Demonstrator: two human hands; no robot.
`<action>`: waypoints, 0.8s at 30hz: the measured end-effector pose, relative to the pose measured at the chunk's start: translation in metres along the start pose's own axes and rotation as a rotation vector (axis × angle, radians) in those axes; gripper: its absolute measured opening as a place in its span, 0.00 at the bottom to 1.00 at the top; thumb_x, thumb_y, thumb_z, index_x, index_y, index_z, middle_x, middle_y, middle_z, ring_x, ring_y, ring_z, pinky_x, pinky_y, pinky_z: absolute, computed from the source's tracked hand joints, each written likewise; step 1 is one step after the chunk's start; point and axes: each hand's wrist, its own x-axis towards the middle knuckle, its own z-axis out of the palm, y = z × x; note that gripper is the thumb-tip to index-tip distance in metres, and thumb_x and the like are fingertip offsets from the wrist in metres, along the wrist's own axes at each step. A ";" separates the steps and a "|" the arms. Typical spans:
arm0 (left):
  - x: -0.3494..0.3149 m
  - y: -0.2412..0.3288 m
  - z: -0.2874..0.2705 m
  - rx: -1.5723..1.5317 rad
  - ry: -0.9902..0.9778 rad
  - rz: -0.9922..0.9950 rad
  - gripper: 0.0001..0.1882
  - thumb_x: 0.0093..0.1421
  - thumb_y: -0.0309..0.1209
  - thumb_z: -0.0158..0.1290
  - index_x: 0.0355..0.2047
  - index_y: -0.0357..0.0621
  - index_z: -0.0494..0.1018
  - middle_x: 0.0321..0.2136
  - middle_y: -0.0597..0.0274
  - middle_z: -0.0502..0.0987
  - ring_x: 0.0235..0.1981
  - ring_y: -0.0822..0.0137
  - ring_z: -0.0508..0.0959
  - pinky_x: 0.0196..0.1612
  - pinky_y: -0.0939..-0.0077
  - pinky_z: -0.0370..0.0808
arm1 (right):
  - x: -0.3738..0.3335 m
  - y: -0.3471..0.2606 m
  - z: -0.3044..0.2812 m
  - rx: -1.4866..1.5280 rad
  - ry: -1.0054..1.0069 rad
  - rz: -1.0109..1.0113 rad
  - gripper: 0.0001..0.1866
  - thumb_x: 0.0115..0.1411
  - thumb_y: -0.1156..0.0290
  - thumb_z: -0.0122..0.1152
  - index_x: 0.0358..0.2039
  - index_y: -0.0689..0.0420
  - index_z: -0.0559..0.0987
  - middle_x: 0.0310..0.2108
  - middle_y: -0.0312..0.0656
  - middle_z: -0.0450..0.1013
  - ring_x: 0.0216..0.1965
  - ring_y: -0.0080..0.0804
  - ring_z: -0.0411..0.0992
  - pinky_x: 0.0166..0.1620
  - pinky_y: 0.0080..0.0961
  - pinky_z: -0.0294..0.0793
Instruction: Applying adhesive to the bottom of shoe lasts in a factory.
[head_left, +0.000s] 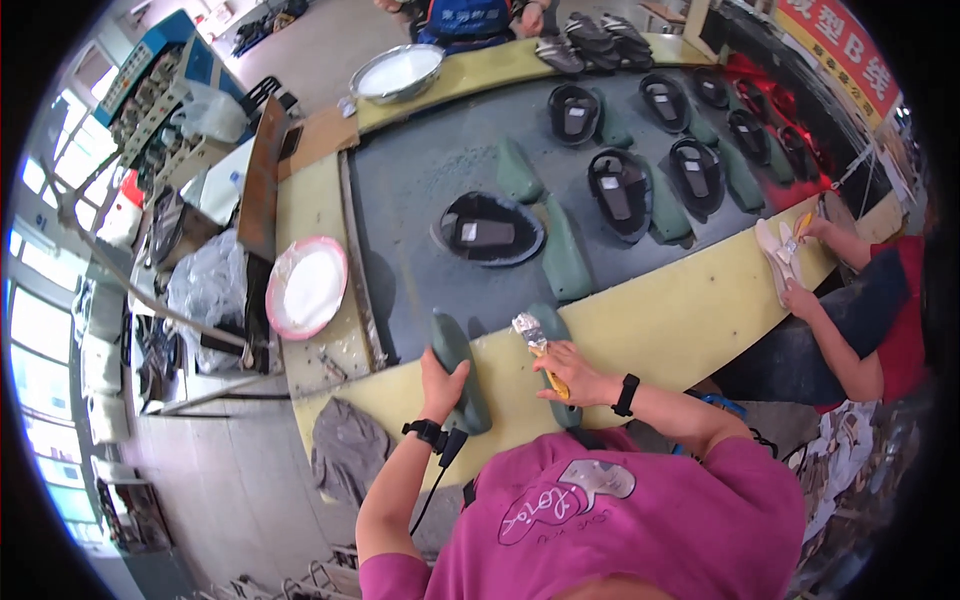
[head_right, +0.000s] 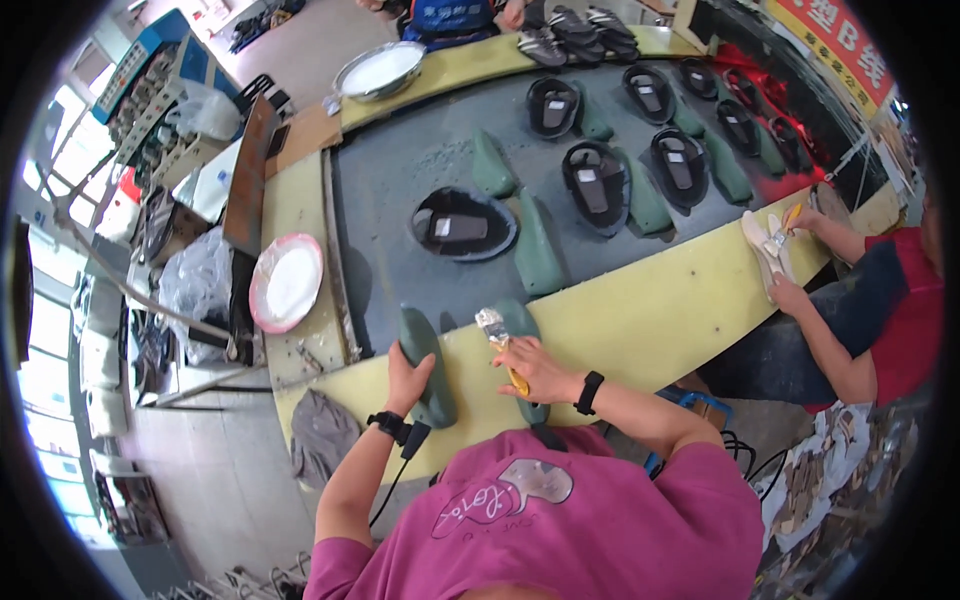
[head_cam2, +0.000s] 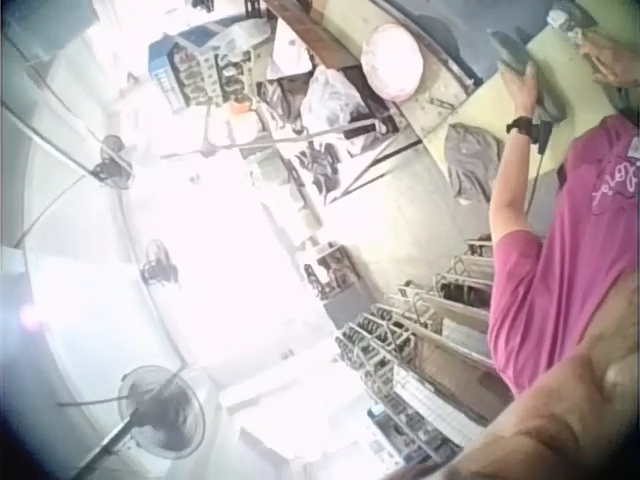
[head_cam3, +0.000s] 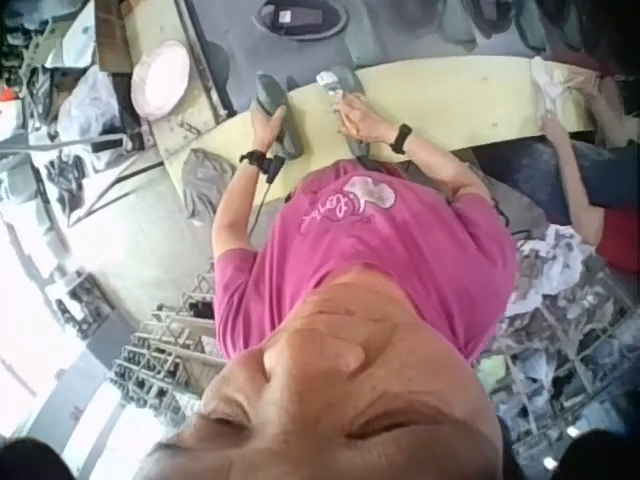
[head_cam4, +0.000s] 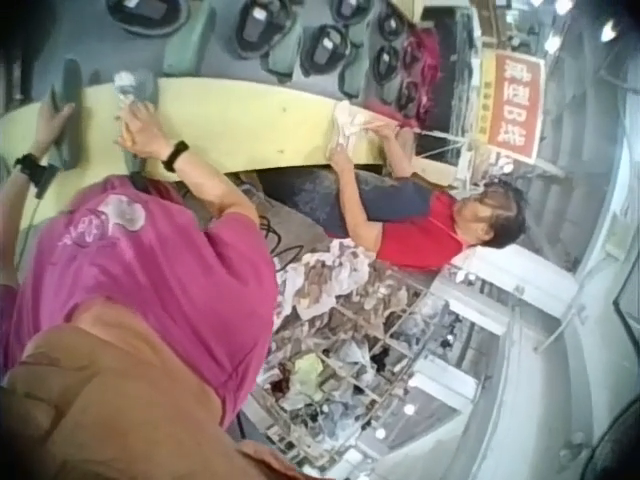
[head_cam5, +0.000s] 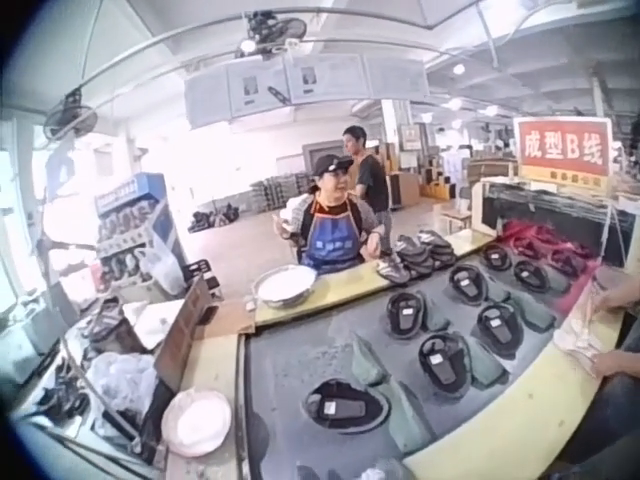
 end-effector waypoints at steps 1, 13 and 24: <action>-0.010 0.000 0.000 0.059 0.149 0.173 0.42 0.42 0.36 0.60 0.54 0.30 0.53 0.51 0.32 0.60 0.51 0.41 0.65 0.53 0.61 0.64 | 0.000 -0.005 0.006 -0.051 -0.028 -0.014 0.22 0.48 0.68 0.65 0.42 0.54 0.66 0.45 0.51 0.65 0.51 0.51 0.60 0.55 0.45 0.53; -0.042 -0.003 0.021 0.463 0.048 0.241 0.50 0.43 0.44 0.62 0.61 0.43 0.47 0.61 0.32 0.39 0.60 0.27 0.43 0.56 0.37 0.51 | 0.016 0.031 0.020 0.099 -0.077 0.102 0.25 0.41 0.82 0.56 0.43 0.55 0.65 0.51 0.52 0.61 0.56 0.52 0.56 0.61 0.46 0.44; 0.090 -0.021 -0.001 0.670 -0.146 0.300 0.33 0.49 0.44 0.58 0.56 0.61 0.61 0.63 0.40 0.37 0.61 0.31 0.42 0.52 0.28 0.51 | 0.010 0.033 0.028 0.195 0.000 0.080 0.25 0.41 0.83 0.55 0.43 0.54 0.66 0.49 0.51 0.62 0.56 0.50 0.57 0.62 0.46 0.43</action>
